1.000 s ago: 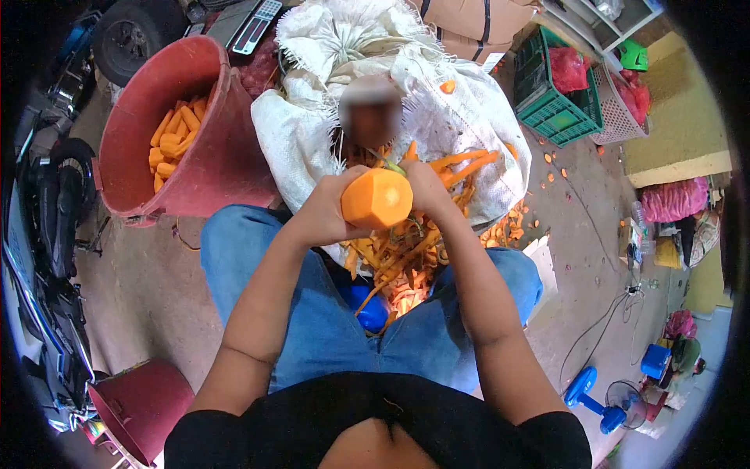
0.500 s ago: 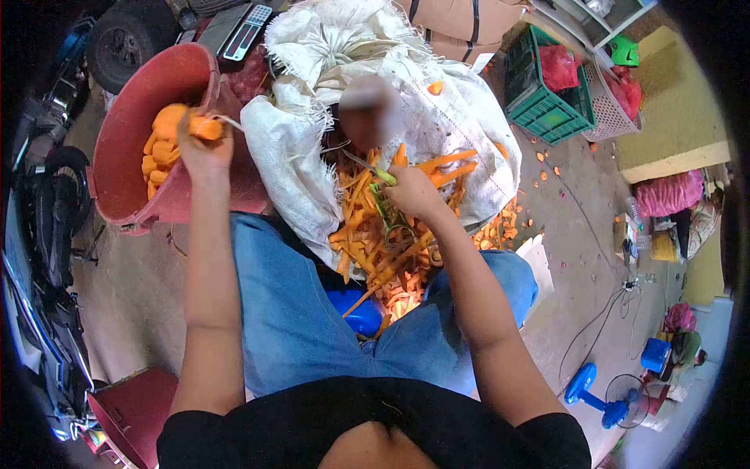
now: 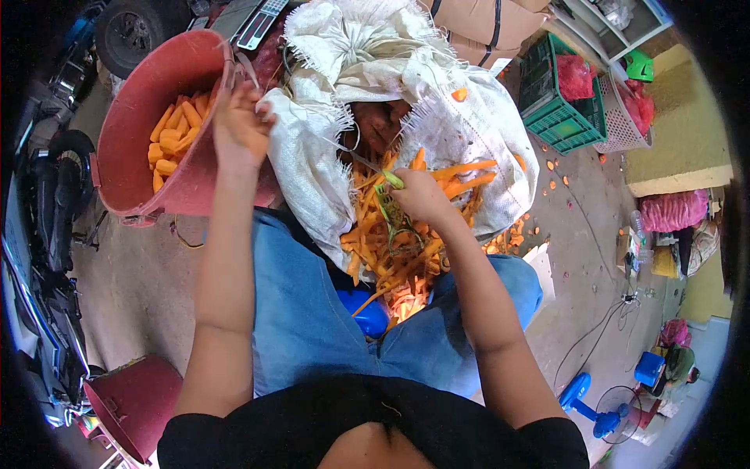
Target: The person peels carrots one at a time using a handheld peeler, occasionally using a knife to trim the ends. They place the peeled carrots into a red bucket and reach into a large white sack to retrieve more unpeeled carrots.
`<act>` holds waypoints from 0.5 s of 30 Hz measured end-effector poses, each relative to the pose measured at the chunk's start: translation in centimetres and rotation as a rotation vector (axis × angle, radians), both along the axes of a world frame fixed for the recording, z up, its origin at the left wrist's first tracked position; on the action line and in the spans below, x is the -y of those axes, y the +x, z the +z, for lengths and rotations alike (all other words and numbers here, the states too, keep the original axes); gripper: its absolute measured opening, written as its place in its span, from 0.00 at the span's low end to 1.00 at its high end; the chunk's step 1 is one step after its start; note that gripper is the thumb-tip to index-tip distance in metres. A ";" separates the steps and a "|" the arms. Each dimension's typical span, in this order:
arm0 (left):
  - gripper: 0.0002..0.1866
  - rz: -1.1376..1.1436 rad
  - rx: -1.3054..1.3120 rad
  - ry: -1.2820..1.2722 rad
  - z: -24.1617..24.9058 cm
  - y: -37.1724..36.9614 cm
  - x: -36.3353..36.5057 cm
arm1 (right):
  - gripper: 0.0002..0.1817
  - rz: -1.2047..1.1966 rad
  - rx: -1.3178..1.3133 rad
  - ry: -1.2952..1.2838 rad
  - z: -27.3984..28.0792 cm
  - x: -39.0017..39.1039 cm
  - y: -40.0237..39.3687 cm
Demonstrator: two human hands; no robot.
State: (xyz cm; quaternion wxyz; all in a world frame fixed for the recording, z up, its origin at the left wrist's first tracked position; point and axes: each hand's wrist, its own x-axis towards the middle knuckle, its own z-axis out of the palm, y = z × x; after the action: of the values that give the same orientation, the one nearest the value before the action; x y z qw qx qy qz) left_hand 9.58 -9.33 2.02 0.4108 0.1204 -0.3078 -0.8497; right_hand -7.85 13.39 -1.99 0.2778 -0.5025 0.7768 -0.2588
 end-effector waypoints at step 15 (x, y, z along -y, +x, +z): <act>0.08 -0.556 0.933 -1.355 -4.5 -11.9 -1.9 | 0.15 -0.500 0.383 -0.218 1.0 -1.0 -5.1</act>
State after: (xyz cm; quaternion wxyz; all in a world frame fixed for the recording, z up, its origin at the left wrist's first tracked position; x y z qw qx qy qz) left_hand -2.32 -7.44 -2.45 0.0034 0.1066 -0.9027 -0.4168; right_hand -12.92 14.44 -0.95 0.2915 -0.2654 0.7773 -0.4903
